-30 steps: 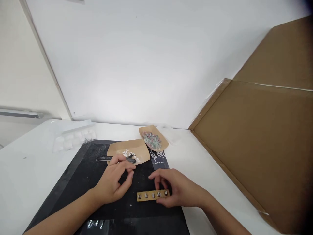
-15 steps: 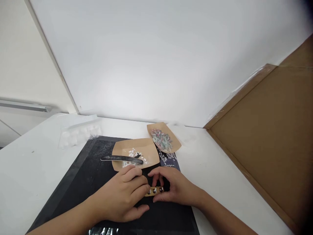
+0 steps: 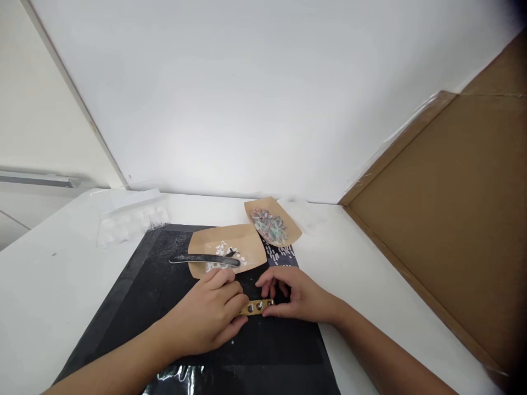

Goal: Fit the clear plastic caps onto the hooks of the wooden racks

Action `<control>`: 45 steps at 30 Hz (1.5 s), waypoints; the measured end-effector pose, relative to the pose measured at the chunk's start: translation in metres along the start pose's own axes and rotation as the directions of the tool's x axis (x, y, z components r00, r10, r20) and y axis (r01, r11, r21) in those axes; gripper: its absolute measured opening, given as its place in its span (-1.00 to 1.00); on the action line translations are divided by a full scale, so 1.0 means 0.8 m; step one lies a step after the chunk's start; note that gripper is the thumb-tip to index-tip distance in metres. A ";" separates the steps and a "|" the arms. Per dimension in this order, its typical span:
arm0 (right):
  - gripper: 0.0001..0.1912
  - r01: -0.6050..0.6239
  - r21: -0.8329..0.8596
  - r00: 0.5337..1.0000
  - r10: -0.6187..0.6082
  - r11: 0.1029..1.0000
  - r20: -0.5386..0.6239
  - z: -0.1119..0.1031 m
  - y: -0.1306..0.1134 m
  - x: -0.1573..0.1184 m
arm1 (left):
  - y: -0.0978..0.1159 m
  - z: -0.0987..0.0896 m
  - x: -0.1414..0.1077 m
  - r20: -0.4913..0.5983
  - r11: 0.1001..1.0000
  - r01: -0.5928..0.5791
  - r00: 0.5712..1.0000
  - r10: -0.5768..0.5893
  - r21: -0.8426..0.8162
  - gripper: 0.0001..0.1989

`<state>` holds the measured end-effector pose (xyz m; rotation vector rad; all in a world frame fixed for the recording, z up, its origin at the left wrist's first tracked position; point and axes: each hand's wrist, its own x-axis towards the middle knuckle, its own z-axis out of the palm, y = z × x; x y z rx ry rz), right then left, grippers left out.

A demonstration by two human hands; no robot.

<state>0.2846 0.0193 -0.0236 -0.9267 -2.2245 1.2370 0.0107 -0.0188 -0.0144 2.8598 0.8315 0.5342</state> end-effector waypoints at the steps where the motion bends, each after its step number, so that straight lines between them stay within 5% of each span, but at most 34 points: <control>1: -0.56 -0.005 0.002 1.000 0.005 1.000 0.005 -0.002 -0.001 -0.001 | 0.000 0.000 0.000 -0.010 1.000 -0.003 1.000 0.003 0.004 -0.89; 18: -0.65 -0.038 0.133 0.999 0.033 0.990 0.039 -0.008 0.001 -0.005 | -0.004 0.001 -0.006 0.005 0.991 0.111 0.994 -0.111 -0.080 -0.90; 45: -0.70 -0.069 0.065 0.995 0.065 0.995 0.072 -0.018 0.003 -0.013 | -0.008 -0.001 -0.004 0.078 0.981 0.140 0.988 -0.130 -0.131 -0.89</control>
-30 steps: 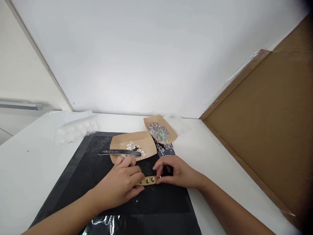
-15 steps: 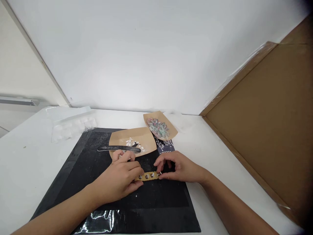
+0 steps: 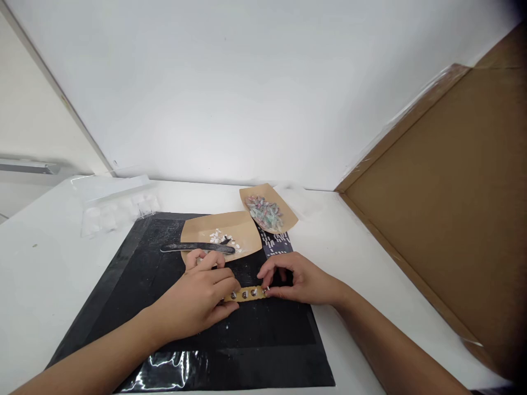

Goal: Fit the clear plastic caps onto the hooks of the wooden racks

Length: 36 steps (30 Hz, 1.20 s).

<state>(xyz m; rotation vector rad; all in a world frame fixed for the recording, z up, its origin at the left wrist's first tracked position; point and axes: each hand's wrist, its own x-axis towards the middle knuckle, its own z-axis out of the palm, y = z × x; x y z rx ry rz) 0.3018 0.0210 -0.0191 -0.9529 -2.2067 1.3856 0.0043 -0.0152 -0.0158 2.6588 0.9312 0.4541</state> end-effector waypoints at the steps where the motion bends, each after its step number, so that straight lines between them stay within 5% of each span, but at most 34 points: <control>1: -0.70 -0.002 0.020 1.000 0.002 1.000 -0.002 0.001 0.001 0.000 | 0.000 0.000 0.000 0.001 1.000 0.000 1.000 0.000 0.000 -0.88; 10: -0.67 -0.013 0.073 1.000 0.014 0.997 -0.016 0.005 0.003 0.003 | 0.002 -0.003 0.001 -0.019 1.000 -0.003 1.000 0.003 -0.006 -0.90; 19: -0.64 0.153 -0.124 0.987 -0.158 0.980 -0.030 0.009 -0.011 0.000 | 0.004 -0.006 0.001 -0.003 1.000 -0.005 1.000 0.005 -0.010 -0.92; 26: -0.66 0.170 -0.156 0.974 -0.190 0.973 -0.127 0.030 -0.005 0.007 | 0.005 -0.006 0.003 -0.007 1.000 -0.005 1.000 0.005 0.007 -0.92; 36: -0.73 0.211 -0.249 0.963 -0.245 0.945 -0.112 0.039 -0.009 0.013 | 0.005 -0.004 0.002 -0.002 1.000 -0.001 1.000 0.001 0.000 -0.93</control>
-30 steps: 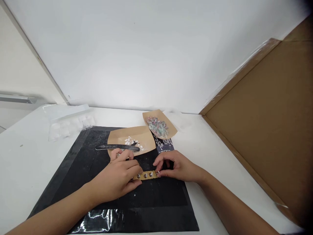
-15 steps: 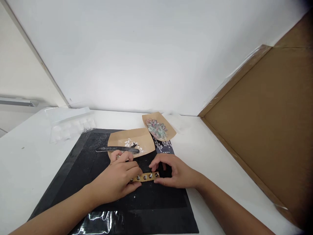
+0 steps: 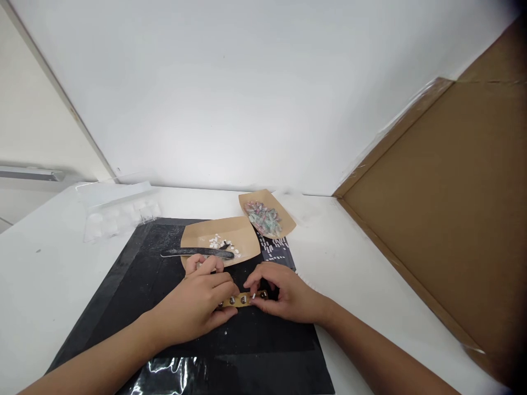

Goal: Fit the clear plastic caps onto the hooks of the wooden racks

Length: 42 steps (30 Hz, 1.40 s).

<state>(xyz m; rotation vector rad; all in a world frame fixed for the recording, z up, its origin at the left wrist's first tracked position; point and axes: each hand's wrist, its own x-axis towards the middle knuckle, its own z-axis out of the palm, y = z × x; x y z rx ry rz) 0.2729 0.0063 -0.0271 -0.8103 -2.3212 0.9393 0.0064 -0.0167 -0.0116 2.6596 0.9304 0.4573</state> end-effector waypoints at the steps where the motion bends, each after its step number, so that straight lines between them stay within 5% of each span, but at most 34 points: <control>1: -0.72 -0.002 0.006 1.000 0.002 1.000 0.010 -0.001 0.000 0.000 | 0.000 0.000 0.000 -0.002 1.000 0.002 1.000 -0.002 0.002 -0.93; 20: -0.66 0.045 -0.006 0.998 -0.045 0.999 0.035 -0.009 -0.002 -0.002 | 0.003 -0.004 0.001 -0.010 1.000 -0.015 1.000 0.015 -0.001 -0.94; 42: -0.70 -0.009 -0.011 0.999 0.009 1.000 -0.048 0.021 -0.009 0.002 | 0.002 -0.001 0.001 -0.015 1.000 0.002 1.000 -0.002 -0.005 -0.93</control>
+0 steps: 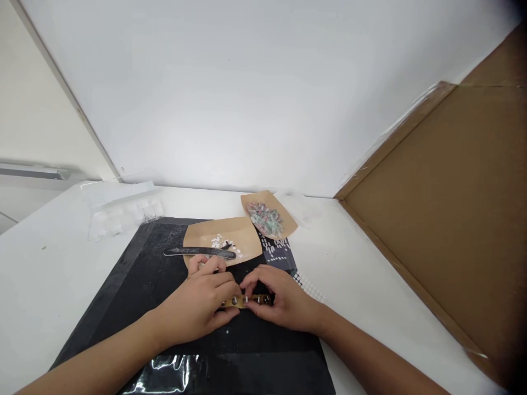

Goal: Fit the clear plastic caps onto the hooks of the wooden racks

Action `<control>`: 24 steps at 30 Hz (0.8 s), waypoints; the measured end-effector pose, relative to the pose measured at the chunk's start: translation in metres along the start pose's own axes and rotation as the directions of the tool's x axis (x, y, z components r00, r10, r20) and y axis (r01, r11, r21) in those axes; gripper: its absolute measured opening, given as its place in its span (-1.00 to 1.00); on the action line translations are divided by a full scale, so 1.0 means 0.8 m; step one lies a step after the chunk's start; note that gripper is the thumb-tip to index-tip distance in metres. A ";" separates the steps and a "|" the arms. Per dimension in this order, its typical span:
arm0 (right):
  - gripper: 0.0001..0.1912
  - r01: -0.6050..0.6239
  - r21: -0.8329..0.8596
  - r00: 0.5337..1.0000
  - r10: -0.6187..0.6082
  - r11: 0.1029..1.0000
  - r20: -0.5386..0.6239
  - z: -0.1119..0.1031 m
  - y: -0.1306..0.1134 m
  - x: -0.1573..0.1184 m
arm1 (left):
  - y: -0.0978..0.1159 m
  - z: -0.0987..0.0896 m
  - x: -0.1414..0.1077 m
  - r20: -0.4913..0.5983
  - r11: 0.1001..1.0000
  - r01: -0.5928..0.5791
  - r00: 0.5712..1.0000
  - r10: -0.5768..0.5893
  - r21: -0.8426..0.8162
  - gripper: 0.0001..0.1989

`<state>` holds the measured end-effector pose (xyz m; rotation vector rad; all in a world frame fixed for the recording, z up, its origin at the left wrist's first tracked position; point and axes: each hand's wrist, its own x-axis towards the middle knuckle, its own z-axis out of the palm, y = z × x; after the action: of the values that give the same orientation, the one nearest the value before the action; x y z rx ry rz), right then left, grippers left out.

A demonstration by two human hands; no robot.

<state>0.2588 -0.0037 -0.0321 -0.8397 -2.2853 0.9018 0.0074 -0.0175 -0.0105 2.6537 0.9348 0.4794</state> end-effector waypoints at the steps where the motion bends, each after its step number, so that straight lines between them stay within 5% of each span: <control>1: -0.71 0.004 -0.002 1.000 -0.004 1.000 0.002 0.000 0.000 0.000 | 0.000 0.000 0.000 0.000 1.000 0.000 1.000 0.000 0.004 -0.92; 14: -0.63 0.029 -0.064 0.998 -0.025 0.998 0.056 -0.006 0.000 -0.004 | -0.002 -0.005 -0.001 -0.079 1.000 -0.002 0.997 0.003 0.020 -0.80; 24: -0.62 0.040 -0.081 0.997 -0.035 0.996 0.073 -0.009 -0.002 -0.004 | -0.001 -0.002 -0.002 -0.098 0.999 0.033 0.995 -0.031 0.022 -0.91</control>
<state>0.2651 -0.0041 -0.0268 -0.8084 -2.4068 0.8386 0.0052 -0.0175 -0.0093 2.6521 1.0158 0.5992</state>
